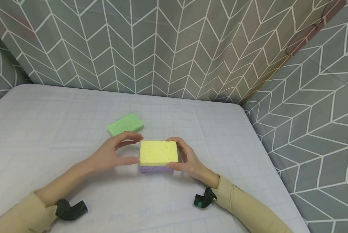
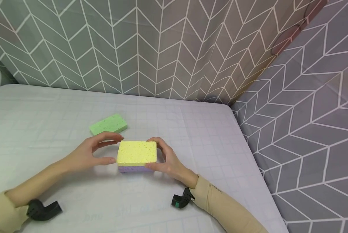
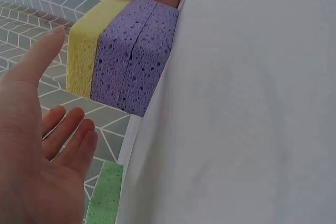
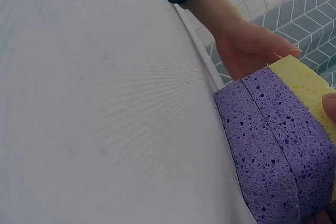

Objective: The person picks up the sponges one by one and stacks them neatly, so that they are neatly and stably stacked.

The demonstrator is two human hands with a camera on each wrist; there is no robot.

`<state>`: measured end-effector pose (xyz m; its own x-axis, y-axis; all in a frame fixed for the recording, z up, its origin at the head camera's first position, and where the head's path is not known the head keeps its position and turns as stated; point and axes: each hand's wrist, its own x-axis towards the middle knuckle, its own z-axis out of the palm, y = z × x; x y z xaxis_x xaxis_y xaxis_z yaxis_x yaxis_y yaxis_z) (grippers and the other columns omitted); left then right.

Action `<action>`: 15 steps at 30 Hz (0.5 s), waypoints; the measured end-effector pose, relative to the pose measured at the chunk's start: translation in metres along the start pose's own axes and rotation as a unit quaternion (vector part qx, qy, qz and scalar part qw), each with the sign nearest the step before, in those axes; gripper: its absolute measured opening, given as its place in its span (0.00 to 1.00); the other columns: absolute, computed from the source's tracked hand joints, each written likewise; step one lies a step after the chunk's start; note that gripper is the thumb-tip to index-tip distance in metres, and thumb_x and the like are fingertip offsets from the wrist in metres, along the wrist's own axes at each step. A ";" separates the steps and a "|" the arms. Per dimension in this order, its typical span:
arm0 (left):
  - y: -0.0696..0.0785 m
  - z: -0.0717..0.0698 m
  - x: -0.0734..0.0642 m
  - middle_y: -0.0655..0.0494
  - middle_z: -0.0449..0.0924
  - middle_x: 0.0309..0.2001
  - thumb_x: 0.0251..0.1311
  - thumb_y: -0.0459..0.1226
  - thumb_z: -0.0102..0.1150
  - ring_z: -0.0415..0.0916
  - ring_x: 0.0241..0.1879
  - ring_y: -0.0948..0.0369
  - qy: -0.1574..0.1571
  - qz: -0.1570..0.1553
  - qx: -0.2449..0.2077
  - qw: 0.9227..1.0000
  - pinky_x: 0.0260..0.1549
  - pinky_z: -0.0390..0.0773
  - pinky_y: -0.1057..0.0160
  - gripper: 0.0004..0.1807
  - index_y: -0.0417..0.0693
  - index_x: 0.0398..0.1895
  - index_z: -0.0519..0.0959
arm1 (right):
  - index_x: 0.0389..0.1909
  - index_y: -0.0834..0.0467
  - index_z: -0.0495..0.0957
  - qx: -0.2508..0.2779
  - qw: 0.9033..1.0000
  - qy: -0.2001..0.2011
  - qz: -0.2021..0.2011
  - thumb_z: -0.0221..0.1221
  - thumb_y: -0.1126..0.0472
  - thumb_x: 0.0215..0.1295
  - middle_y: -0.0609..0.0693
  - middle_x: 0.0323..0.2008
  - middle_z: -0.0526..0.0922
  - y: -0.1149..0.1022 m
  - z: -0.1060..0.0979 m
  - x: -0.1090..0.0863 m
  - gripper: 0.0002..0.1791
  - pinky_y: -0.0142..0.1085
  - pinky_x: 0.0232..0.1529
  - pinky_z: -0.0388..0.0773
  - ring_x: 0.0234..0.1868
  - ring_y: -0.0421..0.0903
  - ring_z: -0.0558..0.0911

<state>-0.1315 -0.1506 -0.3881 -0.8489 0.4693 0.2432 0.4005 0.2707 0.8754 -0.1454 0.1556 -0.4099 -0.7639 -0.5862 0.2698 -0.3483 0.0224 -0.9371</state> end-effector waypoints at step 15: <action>-0.006 -0.019 0.002 0.60 0.74 0.62 0.55 0.41 0.75 0.71 0.64 0.60 0.111 -0.054 0.055 0.991 0.63 0.67 0.78 0.32 0.55 0.63 0.73 | 0.66 0.62 0.64 0.000 1.000 -0.004 -0.003 0.69 0.57 0.54 0.56 0.60 0.73 0.001 0.000 0.000 0.39 0.56 0.75 0.50 0.64 0.50 0.68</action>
<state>-0.1422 -0.1674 -0.3847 -0.9389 0.2399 0.2469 0.3279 0.4049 0.8535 -0.1462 0.1557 -0.4106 -0.7574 -0.5924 0.2745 -0.3530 0.0179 -0.9354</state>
